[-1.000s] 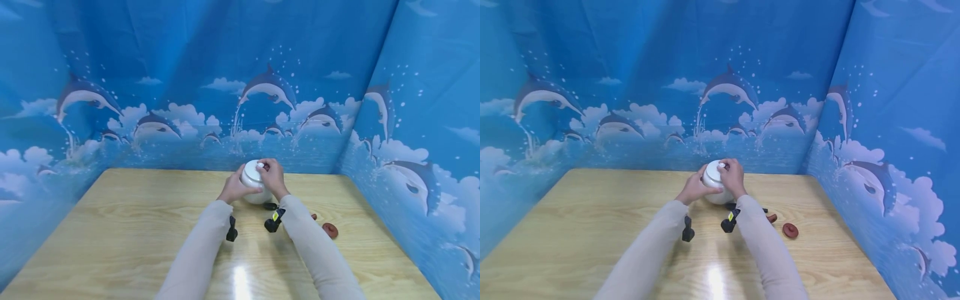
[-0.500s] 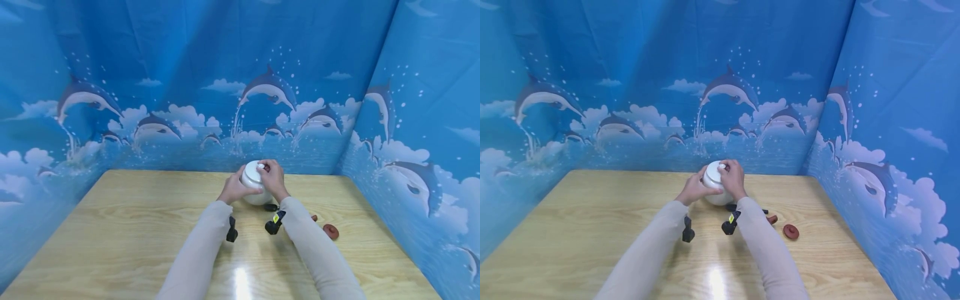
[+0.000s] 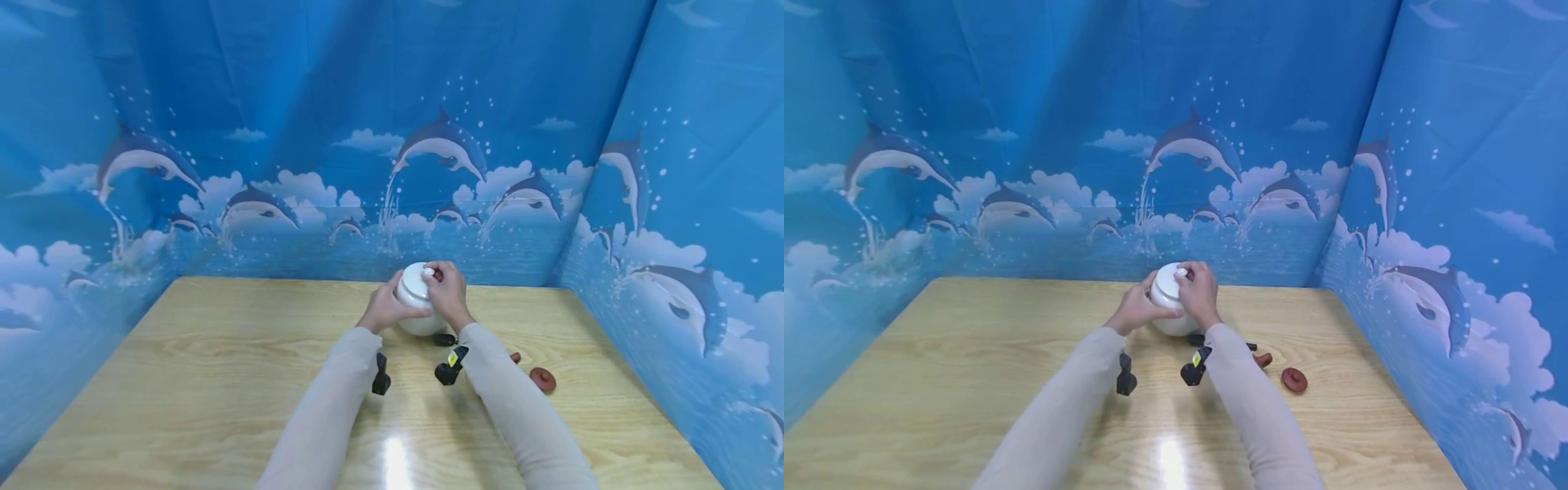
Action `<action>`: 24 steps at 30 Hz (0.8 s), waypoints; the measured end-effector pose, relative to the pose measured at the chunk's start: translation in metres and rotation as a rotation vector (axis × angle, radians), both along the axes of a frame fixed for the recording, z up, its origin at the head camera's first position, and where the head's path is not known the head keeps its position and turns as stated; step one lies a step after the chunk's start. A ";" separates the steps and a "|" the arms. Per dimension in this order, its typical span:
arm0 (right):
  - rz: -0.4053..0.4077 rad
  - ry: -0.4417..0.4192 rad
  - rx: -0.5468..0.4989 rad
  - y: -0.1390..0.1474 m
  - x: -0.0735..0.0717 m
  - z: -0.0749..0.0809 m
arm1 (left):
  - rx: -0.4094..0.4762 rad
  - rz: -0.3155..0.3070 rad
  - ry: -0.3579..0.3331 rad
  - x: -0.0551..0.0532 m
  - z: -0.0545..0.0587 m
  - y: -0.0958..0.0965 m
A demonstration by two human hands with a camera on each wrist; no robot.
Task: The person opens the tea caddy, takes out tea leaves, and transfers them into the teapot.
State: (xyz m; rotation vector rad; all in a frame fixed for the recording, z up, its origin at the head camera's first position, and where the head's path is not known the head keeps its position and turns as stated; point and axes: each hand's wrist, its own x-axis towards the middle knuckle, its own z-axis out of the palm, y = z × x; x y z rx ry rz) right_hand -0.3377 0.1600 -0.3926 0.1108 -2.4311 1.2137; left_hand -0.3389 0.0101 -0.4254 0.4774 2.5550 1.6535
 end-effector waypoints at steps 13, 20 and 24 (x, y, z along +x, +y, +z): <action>0.010 0.067 -0.035 0.000 0.001 -0.003 | 0.017 -0.002 0.001 0.002 0.002 -0.001; -0.007 0.067 -0.056 -0.001 0.002 -0.005 | 0.030 -0.020 0.009 0.001 -0.001 -0.001; -0.005 0.087 -0.066 -0.001 0.001 -0.004 | 0.025 -0.016 0.023 -0.001 0.000 -0.001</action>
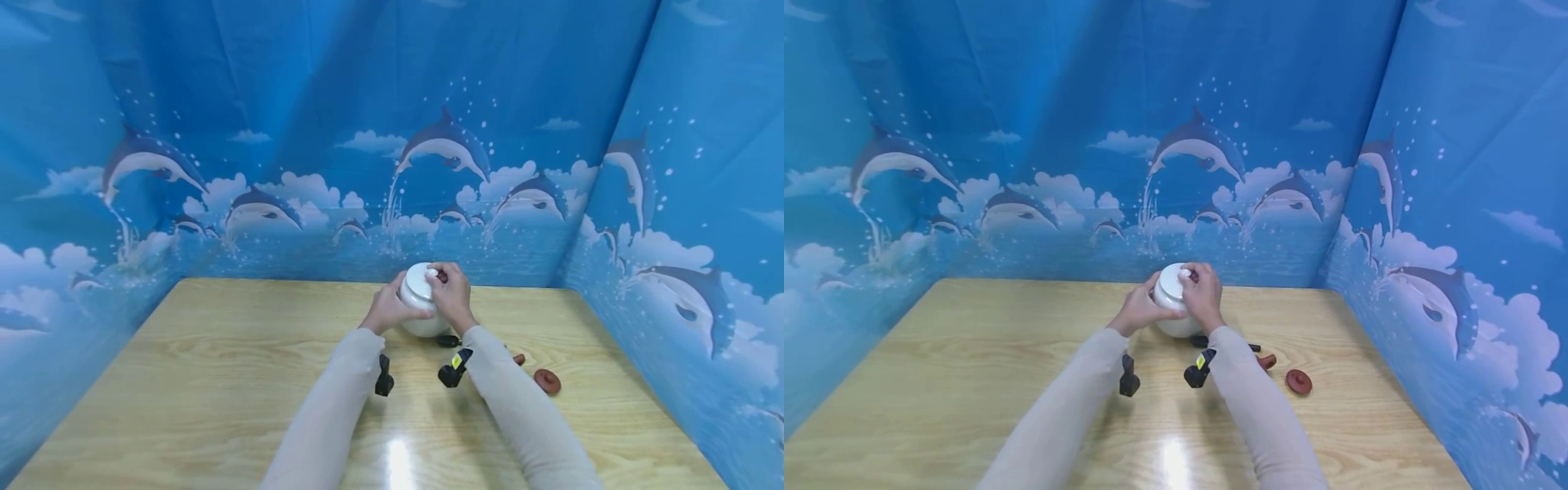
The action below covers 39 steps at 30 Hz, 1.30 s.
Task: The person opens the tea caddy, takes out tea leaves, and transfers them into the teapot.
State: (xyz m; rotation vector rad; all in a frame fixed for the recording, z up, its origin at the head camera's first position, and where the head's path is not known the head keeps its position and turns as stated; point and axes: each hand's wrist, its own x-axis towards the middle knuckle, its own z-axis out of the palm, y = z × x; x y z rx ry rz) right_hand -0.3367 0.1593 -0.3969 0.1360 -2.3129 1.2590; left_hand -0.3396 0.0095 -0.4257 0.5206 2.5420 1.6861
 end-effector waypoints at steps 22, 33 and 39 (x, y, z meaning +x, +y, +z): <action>0.002 0.120 -0.163 -0.002 0.002 0.000 | 0.007 0.006 -0.011 0.001 0.004 0.000; 0.003 0.062 -0.169 0.004 0.004 0.006 | 0.017 0.003 -0.044 0.002 0.002 0.000; 0.028 0.049 -0.141 0.006 0.010 0.012 | 0.017 0.012 -0.036 0.003 0.000 0.001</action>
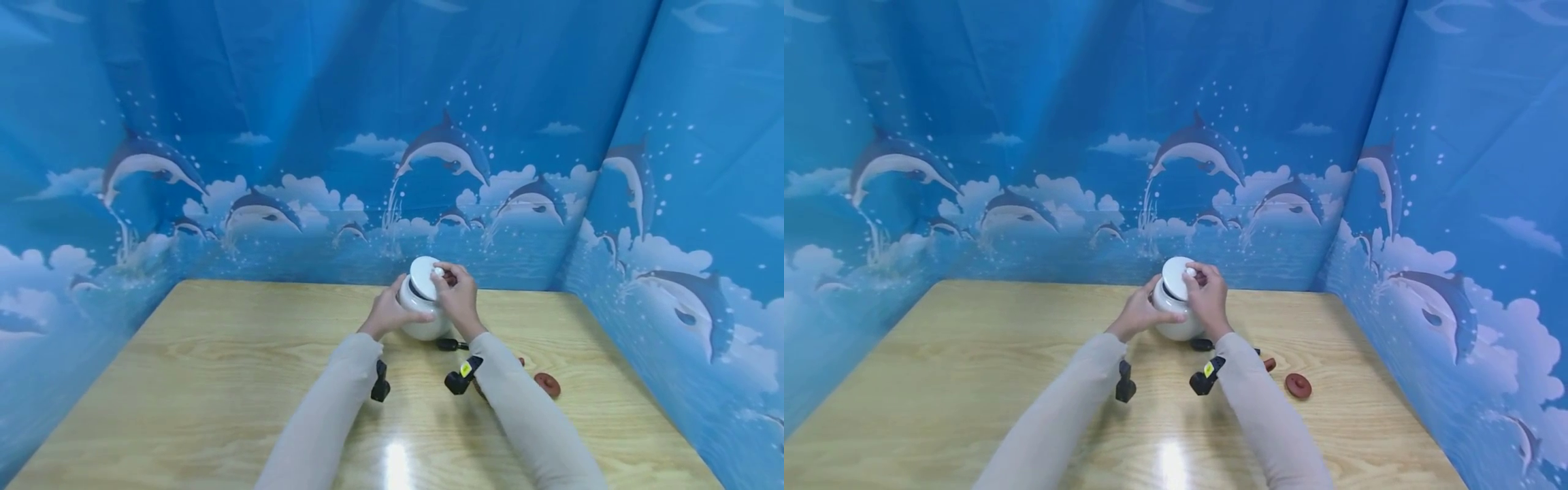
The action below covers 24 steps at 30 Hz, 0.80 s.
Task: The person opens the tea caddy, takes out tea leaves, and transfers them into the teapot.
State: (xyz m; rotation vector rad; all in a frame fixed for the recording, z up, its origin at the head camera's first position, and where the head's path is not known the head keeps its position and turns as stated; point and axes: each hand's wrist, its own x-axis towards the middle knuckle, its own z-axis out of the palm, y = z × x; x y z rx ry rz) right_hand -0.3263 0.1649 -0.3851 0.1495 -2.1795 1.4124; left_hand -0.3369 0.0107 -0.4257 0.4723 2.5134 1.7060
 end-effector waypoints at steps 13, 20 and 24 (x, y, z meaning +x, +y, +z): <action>0.074 -0.007 0.033 0.010 0.029 0.017 | 0.000 -0.007 -0.006 -0.003 0.002 -0.002; 0.135 -0.016 0.023 0.017 0.055 0.013 | -0.033 0.015 -0.010 -0.001 0.003 -0.002; 0.158 -0.034 0.021 0.014 0.086 0.024 | -0.037 0.027 -0.006 -0.002 0.002 0.002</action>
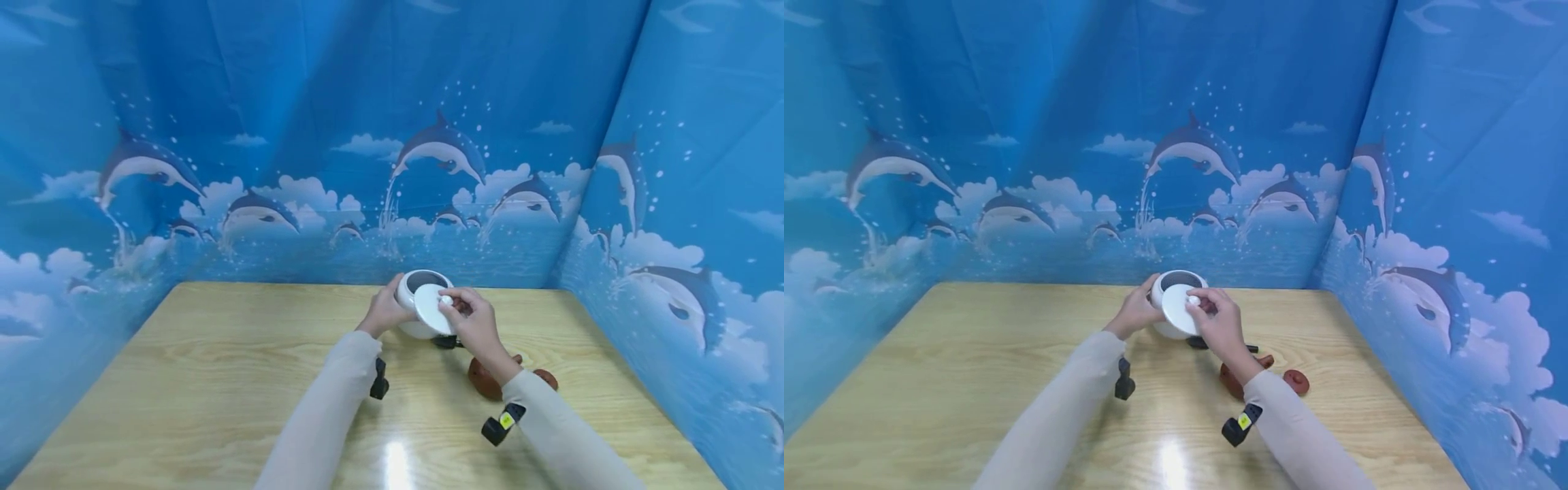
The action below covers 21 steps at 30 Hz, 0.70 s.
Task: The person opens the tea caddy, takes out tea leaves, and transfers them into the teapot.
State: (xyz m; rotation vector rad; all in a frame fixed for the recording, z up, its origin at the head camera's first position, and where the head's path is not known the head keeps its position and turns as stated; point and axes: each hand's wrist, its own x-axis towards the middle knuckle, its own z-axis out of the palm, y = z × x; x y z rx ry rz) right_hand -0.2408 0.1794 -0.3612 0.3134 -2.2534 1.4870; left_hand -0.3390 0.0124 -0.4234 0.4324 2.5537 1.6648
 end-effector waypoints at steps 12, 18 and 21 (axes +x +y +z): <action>0.087 -0.021 0.104 0.004 0.030 -0.061 | 0.013 -0.011 0.052 -0.001 -0.003 -0.001; 0.144 -0.115 0.164 0.000 0.048 -0.080 | 0.020 -0.014 0.016 0.002 0.000 -0.002; 0.191 -0.142 0.179 -0.002 0.056 -0.087 | 0.031 -0.019 0.011 0.003 0.000 -0.002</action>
